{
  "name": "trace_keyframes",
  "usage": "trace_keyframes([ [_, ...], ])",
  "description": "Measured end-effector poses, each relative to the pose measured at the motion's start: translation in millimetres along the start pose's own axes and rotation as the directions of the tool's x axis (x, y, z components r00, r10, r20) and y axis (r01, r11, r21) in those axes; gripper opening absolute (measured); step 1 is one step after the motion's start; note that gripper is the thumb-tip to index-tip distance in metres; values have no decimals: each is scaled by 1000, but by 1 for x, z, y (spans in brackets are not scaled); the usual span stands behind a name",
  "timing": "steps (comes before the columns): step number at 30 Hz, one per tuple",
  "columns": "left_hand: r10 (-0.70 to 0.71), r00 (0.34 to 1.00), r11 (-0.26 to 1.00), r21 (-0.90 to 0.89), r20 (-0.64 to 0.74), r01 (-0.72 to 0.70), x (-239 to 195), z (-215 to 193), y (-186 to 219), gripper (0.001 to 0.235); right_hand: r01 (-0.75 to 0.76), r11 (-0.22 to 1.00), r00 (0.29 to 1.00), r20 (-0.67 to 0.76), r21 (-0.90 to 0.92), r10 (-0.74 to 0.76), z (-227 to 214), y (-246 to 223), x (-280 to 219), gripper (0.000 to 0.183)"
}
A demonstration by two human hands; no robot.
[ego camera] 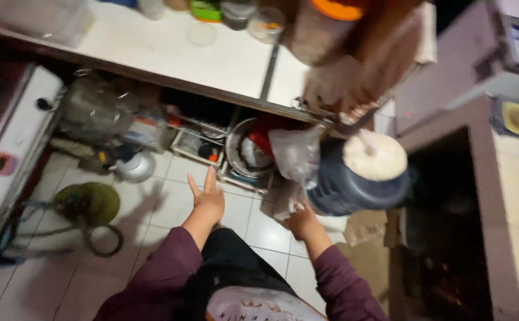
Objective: Washing a knife and then filling plastic containers with fried food items using a spoon.
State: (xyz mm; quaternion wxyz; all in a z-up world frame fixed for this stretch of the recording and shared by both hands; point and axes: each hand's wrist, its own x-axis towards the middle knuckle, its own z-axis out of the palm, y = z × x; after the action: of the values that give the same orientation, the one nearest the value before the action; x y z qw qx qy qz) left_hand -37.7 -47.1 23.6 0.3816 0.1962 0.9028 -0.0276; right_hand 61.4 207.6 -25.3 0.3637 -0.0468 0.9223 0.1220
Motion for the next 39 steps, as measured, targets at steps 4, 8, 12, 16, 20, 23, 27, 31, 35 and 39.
trace_keyframes([
  [4, -169, 956, 949, -300, -241, 93, 14, -23, -58, 59, 341, 783, 937, -251, 521, -241, -115, -4, 21, 47],
  [8, -130, 927, 911, -412, -353, -29, 82, -59, -129, 60, 531, 744, 739, -651, 406, -172, -175, 10, 140, 40],
  [12, -58, 868, 939, -323, -493, -121, 135, -145, -174, 52, 640, 617, 613, -788, 458, -50, -267, 39, 251, 37],
  [16, 38, 828, 910, -322, -559, -260, 183, -221, -209, 44, 460, 658, 516, -783, 596, 348, -330, 88, 356, 69],
  [20, 132, 770, 868, -302, -624, -393, 242, -266, -237, 37, 4, 743, 581, -606, 669, 543, -387, 111, 367, 68],
  [23, 180, 777, 911, -194, -603, -363, 289, -296, -237, 46, -308, 836, 543, -638, 454, 546, -372, 142, 405, 50],
  [27, 227, 832, 928, -148, -507, -343, 313, -327, -230, 62, -386, 840, 573, -614, 381, 542, -366, 148, 406, 45],
  [31, 273, 884, 947, -57, -381, -317, 325, -335, -226, 65, -347, 864, 564, -655, 365, 503, -359, 135, 393, 29],
  [35, 316, 884, 924, -100, -344, -370, 295, -329, -220, 65, -206, 909, 583, -701, 362, 411, -322, 107, 364, 22],
  [39, 389, 841, 901, -33, -376, -432, 291, -312, -204, 54, -172, 914, 534, -744, 368, 400, -289, 83, 326, 22],
])
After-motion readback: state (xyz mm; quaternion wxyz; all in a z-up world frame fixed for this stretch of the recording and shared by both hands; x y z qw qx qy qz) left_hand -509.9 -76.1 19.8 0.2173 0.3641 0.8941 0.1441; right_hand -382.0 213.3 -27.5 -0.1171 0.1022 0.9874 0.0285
